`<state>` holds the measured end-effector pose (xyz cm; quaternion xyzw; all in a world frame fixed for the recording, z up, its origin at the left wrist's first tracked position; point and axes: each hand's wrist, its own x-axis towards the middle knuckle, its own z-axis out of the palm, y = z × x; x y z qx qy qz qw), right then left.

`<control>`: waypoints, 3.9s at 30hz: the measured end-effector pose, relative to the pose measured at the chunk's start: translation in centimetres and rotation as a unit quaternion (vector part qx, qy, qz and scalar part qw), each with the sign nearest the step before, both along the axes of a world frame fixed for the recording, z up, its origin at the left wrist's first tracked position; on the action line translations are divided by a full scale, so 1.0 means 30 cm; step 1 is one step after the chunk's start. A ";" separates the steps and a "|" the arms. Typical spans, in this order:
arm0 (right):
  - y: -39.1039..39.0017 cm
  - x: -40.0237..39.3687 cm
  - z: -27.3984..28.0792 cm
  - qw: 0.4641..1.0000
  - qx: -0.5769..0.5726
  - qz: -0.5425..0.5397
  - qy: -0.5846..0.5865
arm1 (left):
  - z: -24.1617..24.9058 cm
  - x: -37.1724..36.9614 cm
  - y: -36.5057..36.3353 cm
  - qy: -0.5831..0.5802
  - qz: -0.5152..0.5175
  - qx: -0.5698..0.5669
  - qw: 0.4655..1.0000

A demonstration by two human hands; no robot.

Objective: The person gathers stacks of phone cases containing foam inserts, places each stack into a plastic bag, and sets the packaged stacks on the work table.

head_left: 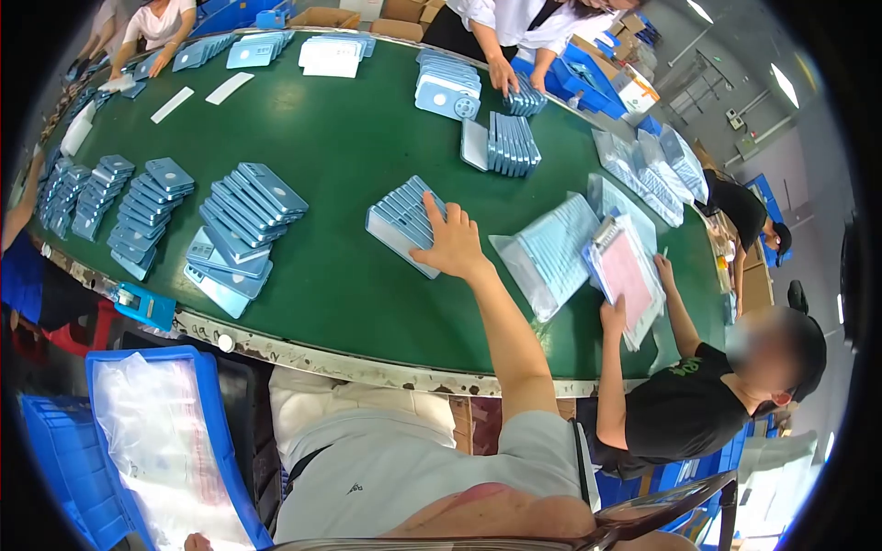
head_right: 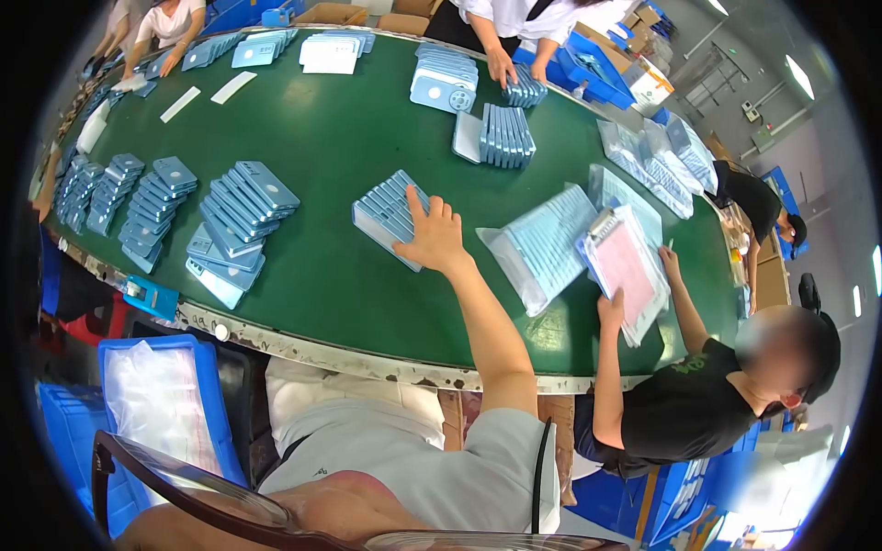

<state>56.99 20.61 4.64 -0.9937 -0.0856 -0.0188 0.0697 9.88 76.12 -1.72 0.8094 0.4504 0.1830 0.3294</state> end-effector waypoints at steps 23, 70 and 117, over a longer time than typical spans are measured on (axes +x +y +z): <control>-0.311 -0.382 0.163 0.914 0.378 -0.139 -0.040 | 0.399 1.488 -1.014 -0.143 -0.680 -0.158 0.702; 0.243 0.310 -0.057 0.977 0.077 -0.007 -0.199 | 0.035 1.727 -1.084 -0.167 -0.590 -0.046 0.789; 0.690 0.486 0.042 0.896 0.355 0.265 -0.025 | -0.013 1.220 -0.372 -0.217 -0.213 -0.252 0.919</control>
